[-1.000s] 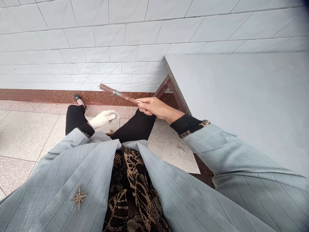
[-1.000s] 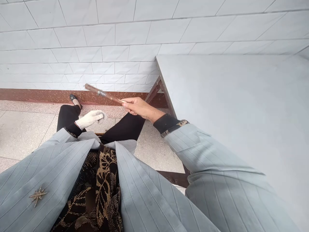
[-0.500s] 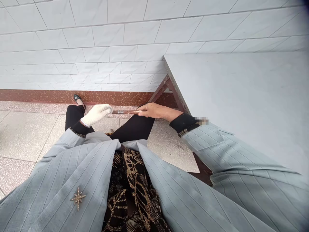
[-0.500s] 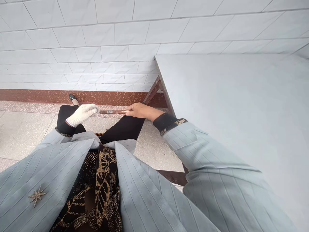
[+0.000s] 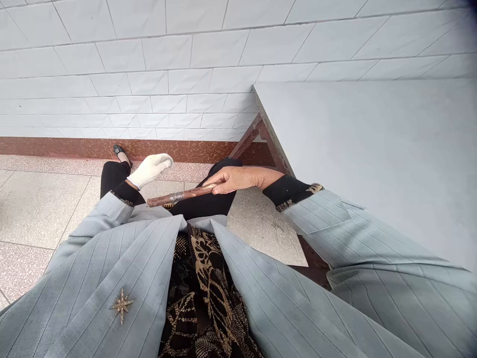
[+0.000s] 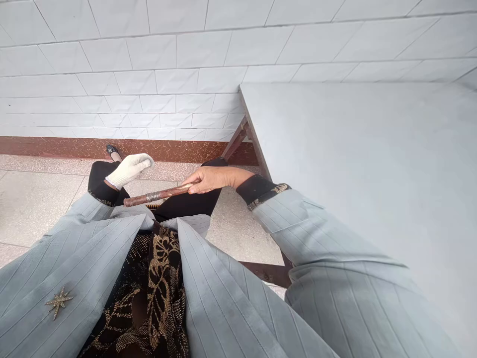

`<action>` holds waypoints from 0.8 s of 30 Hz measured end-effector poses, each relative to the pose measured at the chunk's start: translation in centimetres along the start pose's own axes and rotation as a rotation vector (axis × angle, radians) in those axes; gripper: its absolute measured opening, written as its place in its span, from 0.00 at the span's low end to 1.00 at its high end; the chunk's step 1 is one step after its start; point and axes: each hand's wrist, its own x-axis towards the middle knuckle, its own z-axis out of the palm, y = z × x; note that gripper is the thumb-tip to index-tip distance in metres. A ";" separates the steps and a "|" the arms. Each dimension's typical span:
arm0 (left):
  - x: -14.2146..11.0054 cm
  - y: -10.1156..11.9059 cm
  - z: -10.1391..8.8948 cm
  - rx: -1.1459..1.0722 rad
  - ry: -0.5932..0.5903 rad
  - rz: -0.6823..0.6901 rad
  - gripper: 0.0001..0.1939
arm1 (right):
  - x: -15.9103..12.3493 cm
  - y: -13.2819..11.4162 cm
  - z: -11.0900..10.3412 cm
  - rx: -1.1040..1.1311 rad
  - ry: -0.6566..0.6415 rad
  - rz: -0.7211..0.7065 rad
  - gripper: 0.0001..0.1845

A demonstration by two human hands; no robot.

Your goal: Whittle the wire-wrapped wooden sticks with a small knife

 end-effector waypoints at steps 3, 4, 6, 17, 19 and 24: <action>0.0 -0.7 0.8 -0.019 -0.032 -0.045 0.12 | -0.1 -0.2 0.0 0.043 -0.009 -0.043 0.25; 0.0 -0.9 1.1 -0.007 -0.050 -0.067 0.11 | -0.2 -0.4 0.0 0.054 0.001 -0.041 0.26; -0.1 -1.2 1.7 0.015 -0.103 -0.105 0.11 | -0.3 -0.7 0.1 0.074 0.036 -0.034 0.27; -2.1 -1.3 2.3 -0.003 -0.365 -0.061 0.18 | 0.9 -0.2 0.2 -0.123 0.578 0.301 0.23; -2.0 -0.8 1.6 0.084 -0.348 -0.007 0.18 | 0.9 -0.1 0.0 -0.217 0.489 0.317 0.21; -1.2 -0.1 0.7 0.211 -0.383 0.116 0.16 | 0.5 -0.2 -0.2 -0.245 0.174 0.296 0.20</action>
